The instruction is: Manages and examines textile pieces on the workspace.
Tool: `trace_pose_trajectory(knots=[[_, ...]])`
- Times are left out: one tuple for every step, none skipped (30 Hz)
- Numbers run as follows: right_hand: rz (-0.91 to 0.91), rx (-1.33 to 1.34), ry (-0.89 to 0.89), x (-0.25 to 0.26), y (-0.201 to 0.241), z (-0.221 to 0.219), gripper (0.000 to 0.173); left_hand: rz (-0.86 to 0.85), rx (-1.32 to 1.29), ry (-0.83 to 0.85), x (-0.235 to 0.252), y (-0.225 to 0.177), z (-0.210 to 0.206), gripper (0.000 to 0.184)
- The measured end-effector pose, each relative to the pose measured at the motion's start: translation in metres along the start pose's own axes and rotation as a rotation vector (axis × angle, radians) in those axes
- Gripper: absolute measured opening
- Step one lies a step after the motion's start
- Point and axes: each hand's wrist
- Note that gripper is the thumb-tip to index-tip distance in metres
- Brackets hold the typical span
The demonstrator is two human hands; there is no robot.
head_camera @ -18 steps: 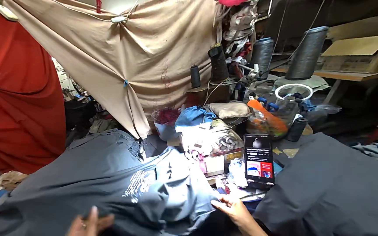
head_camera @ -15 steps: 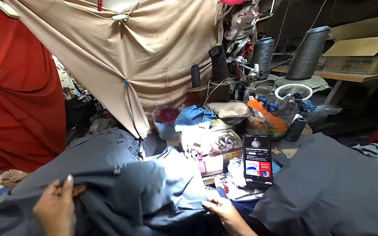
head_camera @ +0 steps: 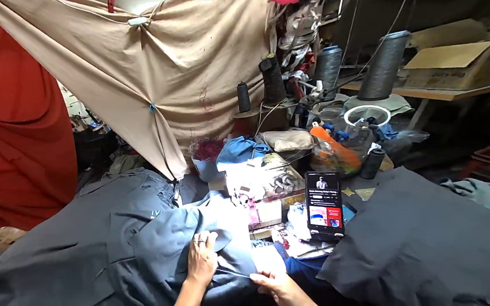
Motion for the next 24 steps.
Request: trace_pose_trajectory(knots=[[0.008, 0.006, 0.003, 0.000, 0.000, 0.000, 0.003, 0.061, -0.029, 0.055, 0.004, 0.002, 0.010, 0.041], [0.015, 0.007, 0.003, 0.000, -0.001, 0.001, 0.002, 0.088, -0.084, 0.085, 0.008, 0.005, 0.020, 0.035], [0.025, 0.010, 0.001, 0.001, -0.003, 0.003, 0.002, 0.110, -0.160, 0.115, 0.013, 0.008, 0.032, 0.029], [0.033, 0.010, -0.003, 0.002, -0.004, 0.005, 0.003, 0.131, -0.245, 0.149, 0.018, 0.009, 0.045, 0.026], [0.041, 0.014, -0.003, 0.003, -0.004, 0.007, 0.004, 0.139, -0.320, 0.164, 0.023, 0.009, 0.059, 0.024], [0.047, 0.019, -0.004, 0.004, -0.004, 0.009, 0.004, 0.126, -0.362, 0.158, 0.029, 0.008, 0.073, 0.023], [0.051, 0.022, -0.005, 0.004, -0.004, 0.010, 0.004, 0.084, -0.378, 0.141, 0.033, 0.004, 0.086, 0.024], [0.052, 0.019, -0.002, 0.005, -0.003, 0.011, 0.004, 0.018, -0.382, 0.133, 0.036, -0.002, 0.099, 0.025], [0.053, 0.012, -0.001, 0.006, -0.004, 0.012, 0.004, -0.073, -0.386, 0.130, 0.037, -0.010, 0.109, 0.026], [0.053, 0.008, -0.004, 0.006, -0.004, 0.013, 0.005, -0.172, -0.385, 0.135, 0.035, -0.018, 0.115, 0.025], [0.053, 0.001, -0.005, 0.006, -0.005, 0.013, 0.006, -0.250, -0.371, 0.145, 0.030, -0.028, 0.116, 0.024], [0.050, -0.009, -0.001, 0.004, -0.006, 0.013, 0.006, -0.299, -0.338, 0.153, 0.022, -0.039, 0.113, 0.022], [0.053, -0.025, 0.009, 0.003, -0.006, 0.014, 0.006, -0.322, -0.304, 0.165, 0.013, -0.050, 0.108, 0.019], [0.062, -0.049, 0.022, 0.002, -0.007, 0.015, 0.007, -0.316, -0.290, 0.194, 0.003, -0.060, 0.104, 0.017], [0.067, -0.072, 0.032, 0.000, -0.008, 0.016, 0.008, -0.290, -0.278, 0.221, -0.007, -0.068, 0.097, 0.017], [0.064, -0.095, 0.037, -0.001, -0.010, 0.018, 0.011, -0.263, -0.265, 0.233, -0.015, -0.073, 0.089, 0.016], [0.057, -0.113, 0.039, -0.002, -0.011, 0.019, 0.013, -0.241, -0.250, 0.234, -0.022, -0.075, 0.079, 0.016], [0.052, -0.121, 0.034, -0.003, -0.011, 0.019, 0.014, -0.220, -0.242, 0.229, -0.026, -0.075, 0.071, 0.016], [0.050, -0.127, 0.024, -0.004, -0.010, 0.019, 0.015, -0.207, -0.240, 0.219, -0.027, -0.076, 0.064, 0.015], [0.056, -0.126, 0.009, -0.002, -0.008, 0.018, 0.015, -0.198, -0.239, 0.206, -0.026, -0.076, 0.060, 0.015], [0.074, -0.121, -0.006, 0.001, -0.006, 0.018, 0.015, -0.192, -0.231, 0.188, -0.022, -0.077, 0.057, 0.015], [0.105, -0.121, -0.020, 0.006, -0.002, 0.019, 0.015, -0.189, -0.218, 0.164, -0.017, -0.077, 0.054, 0.015], [0.148, -0.111, -0.028, 0.012, 0.003, 0.018, 0.014, -0.190, -0.199, 0.133, -0.010, -0.077, 0.050, 0.014], [0.185, -0.107, -0.036, 0.019, 0.009, 0.018, 0.013, -0.193, -0.172, 0.096, -0.001, -0.076, 0.045, 0.015]])
Point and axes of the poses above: each hand's wrist, its own x-axis towards the middle knuckle, its own z-axis out of the back of the hand, y = z × x, and after that the axes turned 9 degrees about y, right-handed
